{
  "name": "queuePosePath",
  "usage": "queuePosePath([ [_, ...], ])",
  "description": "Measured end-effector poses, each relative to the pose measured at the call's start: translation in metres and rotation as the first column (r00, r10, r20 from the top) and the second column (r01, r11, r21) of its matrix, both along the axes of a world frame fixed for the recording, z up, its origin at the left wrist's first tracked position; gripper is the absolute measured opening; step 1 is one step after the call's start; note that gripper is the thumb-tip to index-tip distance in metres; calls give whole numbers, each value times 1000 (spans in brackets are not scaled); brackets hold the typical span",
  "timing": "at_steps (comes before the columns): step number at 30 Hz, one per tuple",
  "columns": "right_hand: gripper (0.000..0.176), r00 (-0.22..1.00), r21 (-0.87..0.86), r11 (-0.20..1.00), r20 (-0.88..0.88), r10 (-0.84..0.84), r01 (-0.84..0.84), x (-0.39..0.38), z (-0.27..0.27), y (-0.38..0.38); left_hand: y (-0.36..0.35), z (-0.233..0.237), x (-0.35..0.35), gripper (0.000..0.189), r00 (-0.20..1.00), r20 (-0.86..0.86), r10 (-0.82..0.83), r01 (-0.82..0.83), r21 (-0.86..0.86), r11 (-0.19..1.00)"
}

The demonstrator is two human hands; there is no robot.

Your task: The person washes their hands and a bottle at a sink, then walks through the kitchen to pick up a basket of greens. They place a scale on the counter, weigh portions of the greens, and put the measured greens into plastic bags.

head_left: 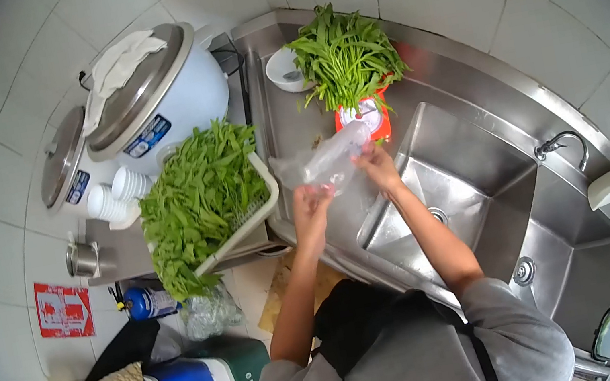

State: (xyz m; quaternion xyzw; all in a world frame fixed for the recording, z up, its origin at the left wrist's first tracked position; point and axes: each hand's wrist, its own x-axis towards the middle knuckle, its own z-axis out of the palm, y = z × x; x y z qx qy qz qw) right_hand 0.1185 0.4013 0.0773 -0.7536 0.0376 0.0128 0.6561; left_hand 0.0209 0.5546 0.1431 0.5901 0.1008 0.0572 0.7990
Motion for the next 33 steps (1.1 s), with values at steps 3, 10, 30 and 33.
queuePosePath([
  [3,29,890,820,563,-326,319,99,1,5,-8,3,-10,-5,21,998,36,-58,62,-147,987],
  [10,42,874,738,580,-477,89,344,-41,-77,-4,6,-9,4,28,999,-18,34,-37,-684,729],
  [30,12,939,138,976,-281,199,-165,-64,-36,5,27,-4,38,44,950,154,-271,-100,974,205],
  [33,11,935,96,947,-156,320,-308,-49,-56,11,24,30,29,31,951,71,-301,-51,996,72],
])
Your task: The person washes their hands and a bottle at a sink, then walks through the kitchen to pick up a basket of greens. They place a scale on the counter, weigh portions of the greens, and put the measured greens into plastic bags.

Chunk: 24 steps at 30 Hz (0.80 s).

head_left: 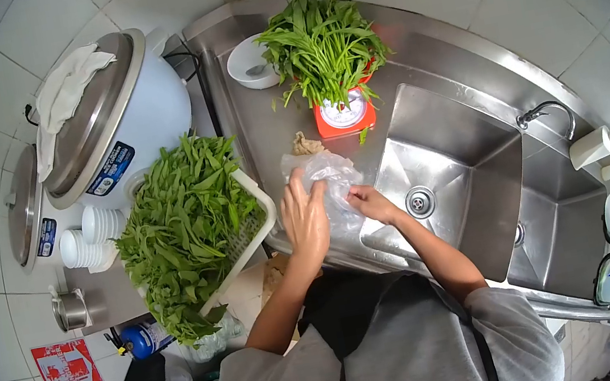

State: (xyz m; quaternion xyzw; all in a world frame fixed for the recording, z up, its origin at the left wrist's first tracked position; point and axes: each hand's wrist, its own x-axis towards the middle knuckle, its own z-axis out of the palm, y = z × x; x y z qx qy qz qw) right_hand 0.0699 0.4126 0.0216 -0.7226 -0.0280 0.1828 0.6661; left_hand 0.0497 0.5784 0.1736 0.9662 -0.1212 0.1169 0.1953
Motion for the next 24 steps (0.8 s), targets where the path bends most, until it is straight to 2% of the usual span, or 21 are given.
queuePosePath([
  [1,13,992,-17,992,-29,122,-123,6,-3,0,3,3,-3,27,998,-67,-15,22,107,994],
  [2,19,996,-90,992,-37,86,-89,9,7,-4,8,-8,-1,18,994,-104,-39,53,133,990],
  [3,19,996,-86,992,-24,88,-90,13,18,-12,13,-16,-2,18,995,-93,-37,49,138,989],
  [4,22,991,-374,923,56,120,-91,18,29,-24,15,-17,-4,15,982,-180,-62,98,201,975],
  [5,26,978,-631,774,124,168,-53,25,39,-38,16,-14,-3,14,960,-267,-80,151,255,955],
  [6,30,973,-620,771,232,8,142,31,47,-52,20,-10,2,14,921,-372,-120,189,155,970],
  [7,35,930,-589,736,335,-152,332,39,57,-64,24,3,7,14,922,-367,-123,191,157,969],
  [9,46,800,-400,705,425,-423,585,69,101,-80,26,43,19,18,898,-390,-202,196,-54,979],
  [10,58,715,-321,654,473,-516,685,87,123,-81,23,57,28,29,937,-320,-144,106,-132,986],
  [11,69,739,-241,710,370,-563,662,111,138,-85,18,66,46,39,952,-256,-166,67,-356,932],
  [12,73,680,-148,682,371,-633,716,130,161,-77,12,74,69,50,967,-189,-171,36,-563,826],
  [13,79,618,-56,645,360,-699,762,144,184,-63,3,80,93,62,972,-210,-109,-55,-648,759],
  [15,97,706,-192,681,124,-697,707,170,222,-38,-23,75,158,80,963,-266,45,-235,-745,624],
  [16,105,682,-275,636,118,-722,721,185,222,-20,-33,53,194,87,946,-295,132,-317,-765,561],
  [17,115,654,-351,584,120,-747,732,200,216,-6,-40,45,212,90,913,-393,113,-384,-728,569],
  [18,120,680,-352,621,63,-731,700,208,210,3,-42,26,227,89,910,-382,-163,-275,-847,455],
  [19,125,704,-351,658,5,-711,667,213,203,9,-46,15,239,87,850,-312,-425,-190,-934,304],
  [20,125,717,-393,654,21,-697,647,216,196,15,-59,18,238,90,884,-433,-176,-313,-828,465],
  [21,125,731,-439,649,27,-682,621,217,191,19,-70,17,237,92,860,-501,102,-463,-680,568],
  [22,125,730,-440,647,27,-683,622,216,189,21,-67,11,242,88,900,-430,68,-376,-689,620],
  [24,126,746,-425,676,0,-665,602,213,183,23,-72,-5,250,86,894,-442,81,-387,-665,639],
])
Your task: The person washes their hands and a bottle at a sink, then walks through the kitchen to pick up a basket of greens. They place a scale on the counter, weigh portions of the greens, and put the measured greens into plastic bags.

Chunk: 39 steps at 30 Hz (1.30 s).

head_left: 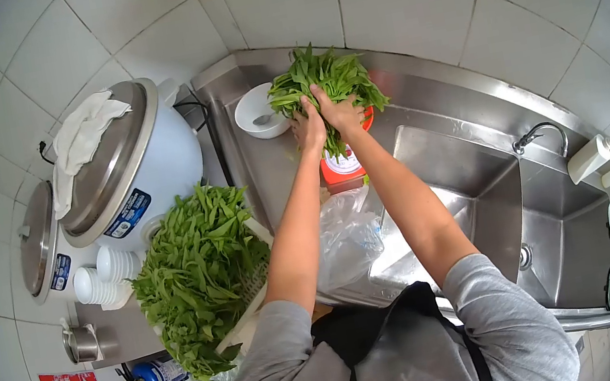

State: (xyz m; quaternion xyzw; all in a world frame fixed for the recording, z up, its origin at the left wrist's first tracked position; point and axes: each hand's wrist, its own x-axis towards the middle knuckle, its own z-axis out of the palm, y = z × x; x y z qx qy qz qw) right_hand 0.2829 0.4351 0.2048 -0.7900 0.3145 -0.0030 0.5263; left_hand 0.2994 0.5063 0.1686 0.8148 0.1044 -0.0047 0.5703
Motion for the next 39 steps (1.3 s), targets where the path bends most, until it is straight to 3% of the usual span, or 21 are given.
queuePosePath([
  [3,120,993,120,992,108,-39,26,-13,11,-3,-4,14,-18,80,998,36,-46,45,22,999],
  [4,120,994,120,992,104,-43,30,-10,6,-6,-8,23,-25,80,994,75,-78,83,-71,994],
  [6,108,849,473,844,527,-42,-252,-4,-10,-17,-14,35,-36,79,980,146,-132,163,-226,961],
  [11,94,891,583,783,446,-83,-219,-48,35,-30,-24,61,-54,80,939,266,-218,314,-400,861],
  [13,97,813,473,786,579,63,-398,-64,47,-38,-29,69,-67,80,922,311,-231,355,-439,825],
  [15,77,802,515,785,596,-42,-343,-75,58,-38,-33,76,-82,80,903,354,-242,396,-471,789],
  [17,59,767,446,800,641,28,-401,-89,62,-42,-33,82,-101,80,887,387,-251,429,-495,755],
  [19,50,783,496,773,622,2,-396,-102,56,-40,-27,87,-121,80,887,390,-247,433,-514,741],
  [21,42,799,545,743,601,-23,-388,-114,44,-39,-16,94,-144,80,780,502,-373,625,-627,465],
  [22,39,806,630,672,586,-83,-389,-119,37,-37,-22,100,-160,78,777,534,-333,619,-554,557],
  [23,35,815,708,591,562,-140,-387,-124,31,-35,-17,100,-164,78,786,524,-327,607,-559,564],
  [25,29,824,752,510,549,-137,-417,-128,14,-39,-1,100,-167,84,800,428,-421,575,-348,740],
  [26,29,831,779,467,536,-149,-418,-128,7,-42,-14,101,-170,82,816,518,-256,481,-362,799],
  [27,29,836,801,424,526,-159,-423,-127,0,-45,-11,101,-173,82,821,516,-246,468,-360,807],
  [29,30,839,830,307,525,-143,-466,-128,-4,-52,-3,99,-186,79,812,544,-213,358,-175,917],
  [31,31,848,826,281,525,-71,-488,-132,-8,-71,18,90,-201,74,828,545,-135,299,-224,928],
  [33,32,830,803,319,552,-80,-504,-144,9,-83,48,74,-220,53,725,677,-129,260,-96,961],
  [35,31,834,787,391,545,-81,-477,-154,22,-91,81,45,-244,37,656,645,-393,123,422,898],
  [36,30,829,769,427,554,-74,-476,-160,29,-94,81,37,-259,37,660,640,-393,125,421,898],
  [38,29,837,767,420,547,-32,-485,-169,38,-97,81,21,-284,27,704,381,-599,132,759,638],
  [39,29,850,771,422,528,-3,-477,-175,41,-97,82,8,-284,27,712,373,-595,138,756,640],
])
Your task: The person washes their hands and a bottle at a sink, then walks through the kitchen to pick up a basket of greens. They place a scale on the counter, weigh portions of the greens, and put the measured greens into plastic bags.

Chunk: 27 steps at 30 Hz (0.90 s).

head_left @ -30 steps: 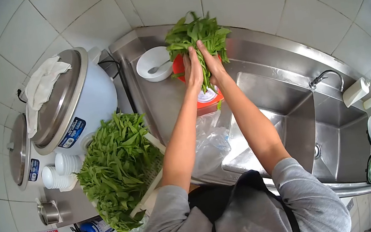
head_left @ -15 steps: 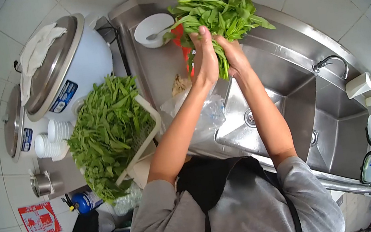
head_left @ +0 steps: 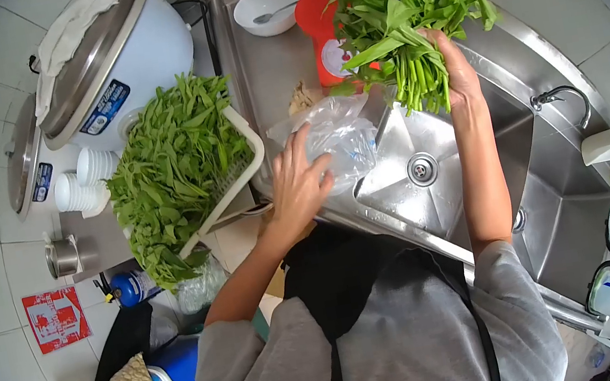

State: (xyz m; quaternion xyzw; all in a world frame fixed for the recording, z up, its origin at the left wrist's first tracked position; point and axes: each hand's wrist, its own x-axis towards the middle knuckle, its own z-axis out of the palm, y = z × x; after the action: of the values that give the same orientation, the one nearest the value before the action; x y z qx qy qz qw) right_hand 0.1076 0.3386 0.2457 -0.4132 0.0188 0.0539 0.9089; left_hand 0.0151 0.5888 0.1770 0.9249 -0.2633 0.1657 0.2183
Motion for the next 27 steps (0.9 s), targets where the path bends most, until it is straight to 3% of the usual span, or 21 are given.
queuePosePath([
  [2,27,999,35,999,-26,-35,36,-11,-6,3,6,-28,10,29,989,-95,118,-106,117,987],
  [4,25,1000,-6,1000,-9,24,-24,-15,-19,2,7,-39,22,34,987,-70,145,-136,126,983],
  [6,24,995,-53,995,-58,80,-83,-21,-32,8,4,-40,29,33,910,-373,181,-211,-40,977],
  [8,28,983,-113,976,-23,184,-185,-28,-50,11,4,-37,37,35,896,-418,149,-224,-136,965],
  [10,36,989,-300,943,-58,135,-146,-41,-70,23,7,-35,47,37,882,-456,117,-242,-228,943],
  [11,47,975,-550,808,-174,138,-213,-45,-90,23,11,-36,53,38,828,-556,69,-252,-259,932],
  [12,61,911,-405,826,-51,409,-393,-45,-134,13,17,-40,60,39,763,-646,15,-263,-290,920],
  [13,65,901,-586,751,79,426,-304,-52,-131,16,39,-114,72,40,928,-350,129,-219,-229,949],
  [14,68,867,-733,657,201,456,-176,-56,-127,22,48,-104,78,40,931,-345,122,-210,-228,951],
  [15,68,872,-731,661,203,446,-168,-55,-135,25,52,-85,81,44,773,-627,-98,-234,-425,874],
  [16,70,782,-887,459,320,535,49,-55,-154,29,51,-70,82,49,516,-777,-360,-326,-567,756],
  [17,71,667,-925,236,379,642,298,-54,-174,32,46,-65,71,48,610,-553,-568,-138,-780,611],
  [18,71,677,-924,237,381,630,299,-49,-195,35,42,-67,64,48,601,-557,-573,-131,-776,617],
  [19,71,696,-918,353,373,613,181,-41,-216,38,39,-70,59,46,775,-582,-244,-92,-486,869],
  [20,72,713,-884,462,365,598,64,-36,-200,45,37,-70,56,44,900,-430,75,-141,-125,982],
  [21,74,654,-962,208,272,706,176,-32,-182,46,36,-71,51,44,901,-429,67,-129,-118,985],
  [22,74,662,-961,213,276,697,177,-33,-168,50,36,-71,45,43,839,-543,-34,-198,-363,911],
  [24,73,666,-988,36,126,735,148,-31,-157,55,36,-72,39,42,702,-646,-301,-411,-712,570],
  [25,74,653,-987,28,125,747,157,-29,-157,56,24,-55,35,37,915,-404,1,-246,-555,795],
  [26,74,653,-988,34,127,746,153,-29,-158,58,22,-51,33,37,913,-408,4,-249,-550,797],
  [27,75,649,-982,-62,70,758,179,-29,-158,60,21,-48,32,33,965,-258,37,-157,-462,873],
])
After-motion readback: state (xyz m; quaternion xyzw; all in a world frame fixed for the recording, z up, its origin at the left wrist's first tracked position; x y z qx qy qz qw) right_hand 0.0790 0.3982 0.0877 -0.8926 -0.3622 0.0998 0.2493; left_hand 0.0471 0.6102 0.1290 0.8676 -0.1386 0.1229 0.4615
